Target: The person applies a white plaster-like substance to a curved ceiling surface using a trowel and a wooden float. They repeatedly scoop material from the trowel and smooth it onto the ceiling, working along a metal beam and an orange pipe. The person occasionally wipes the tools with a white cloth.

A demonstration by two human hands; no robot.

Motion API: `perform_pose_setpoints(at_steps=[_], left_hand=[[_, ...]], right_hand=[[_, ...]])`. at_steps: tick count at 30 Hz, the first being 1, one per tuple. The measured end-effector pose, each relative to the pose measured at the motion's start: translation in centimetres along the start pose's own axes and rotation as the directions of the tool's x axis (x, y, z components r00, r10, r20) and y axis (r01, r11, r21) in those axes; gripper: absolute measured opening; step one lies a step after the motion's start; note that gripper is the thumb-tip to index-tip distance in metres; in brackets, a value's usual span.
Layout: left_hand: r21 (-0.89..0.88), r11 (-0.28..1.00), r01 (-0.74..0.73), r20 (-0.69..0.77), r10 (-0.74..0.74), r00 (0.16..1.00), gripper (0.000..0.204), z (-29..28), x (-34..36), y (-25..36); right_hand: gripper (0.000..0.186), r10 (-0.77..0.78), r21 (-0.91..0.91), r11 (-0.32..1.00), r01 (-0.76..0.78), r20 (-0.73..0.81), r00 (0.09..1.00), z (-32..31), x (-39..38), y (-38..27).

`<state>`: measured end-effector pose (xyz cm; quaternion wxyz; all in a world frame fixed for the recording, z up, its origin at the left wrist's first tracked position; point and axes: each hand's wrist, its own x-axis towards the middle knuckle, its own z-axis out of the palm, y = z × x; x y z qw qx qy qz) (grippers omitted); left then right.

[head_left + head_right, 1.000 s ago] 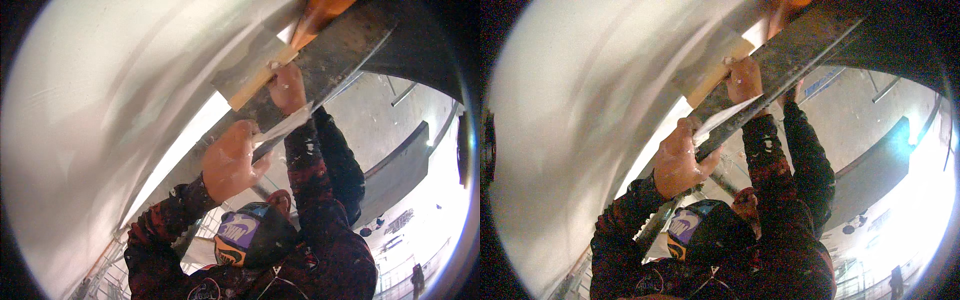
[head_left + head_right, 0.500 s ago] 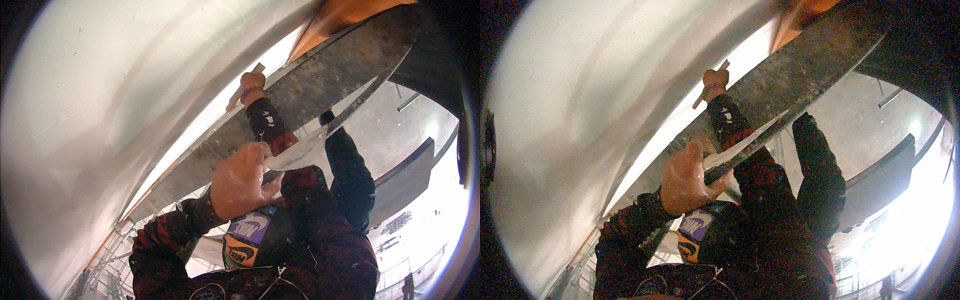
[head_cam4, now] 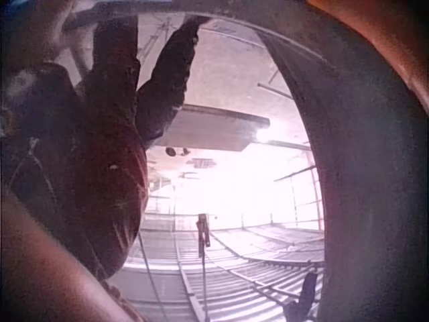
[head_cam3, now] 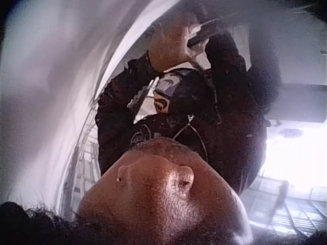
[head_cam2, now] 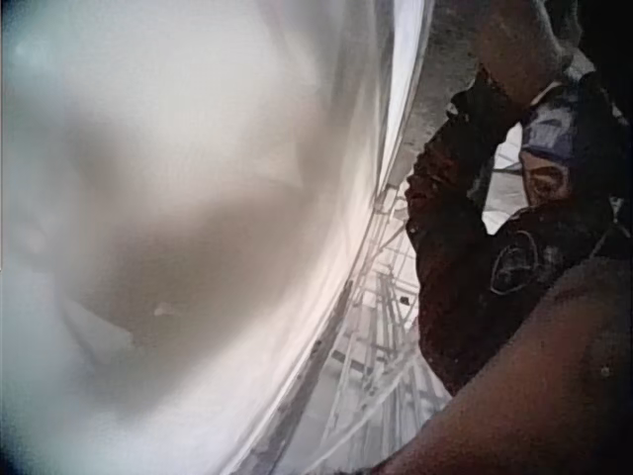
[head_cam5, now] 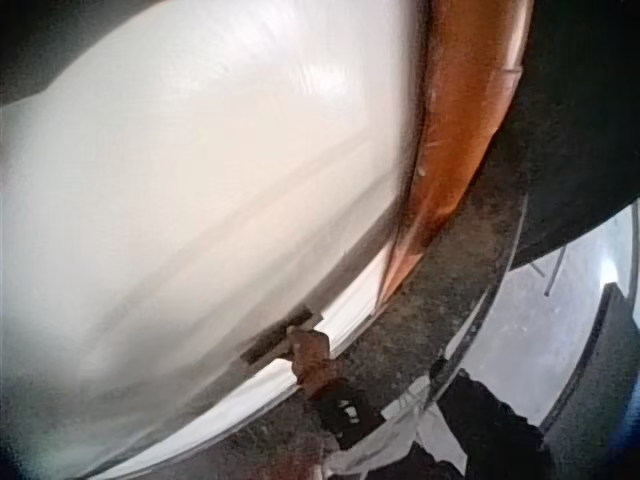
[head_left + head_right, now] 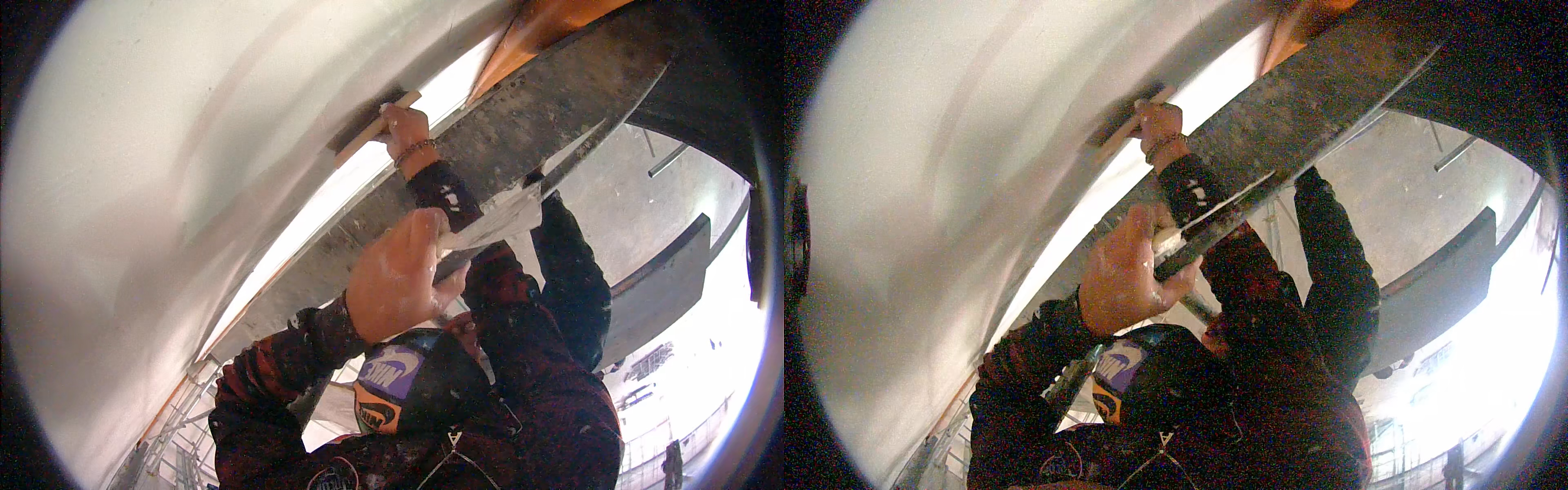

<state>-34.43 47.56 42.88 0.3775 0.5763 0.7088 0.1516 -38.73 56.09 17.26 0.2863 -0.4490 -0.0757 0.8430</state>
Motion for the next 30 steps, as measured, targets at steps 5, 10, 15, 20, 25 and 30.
perform_pose_setpoints(at_steps=[5,10,15,20,25,30], left_hand=[[0.15,0.972,-0.182,-0.097,0.198,0.975,0.048,0.2,0.7,0.3],[0.25,0.939,-0.237,-0.09,0.267,0.96,0.051,0.1,0.8,1.3],[0.318,0.915,-0.246,-0.094,0.289,0.953,0.05,0.1,0.4,0.9],[0.274,0.928,-0.251,-0.072,0.28,0.957,0.052,-0.2,0.8,1.6],[0.248,0.953,-0.171,-0.042,0.187,0.982,0.053,-0.2,0.2,0.9],[0.212,0.972,-0.099,-0.004,0.102,0.995,0.049,-0.3,-0.1,1.1]], right_hand=[[0.016,-0.264,-0.118,0.946,0.302,0.264,0.928,0.4,-4.2,-4.6],[0.028,-0.246,0.243,0.956,0.164,0.363,0.899,0.5,-9.4,-10.6],[0.023,-0.424,0.24,0.9,0.364,0.283,0.86,-1.0,-10.2,-10.8],[0.036,-0.378,0.638,0.746,0.189,0.173,0.909,-6.5,-8.3,-6.8],[0.031,-0.548,-0.092,0.833,0.545,-0.009,0.836,-5.4,-7.3,-5.2],[0.018,-0.55,0.056,0.816,0.576,-0.232,0.802,-2.3,-4.5,-5.5]])
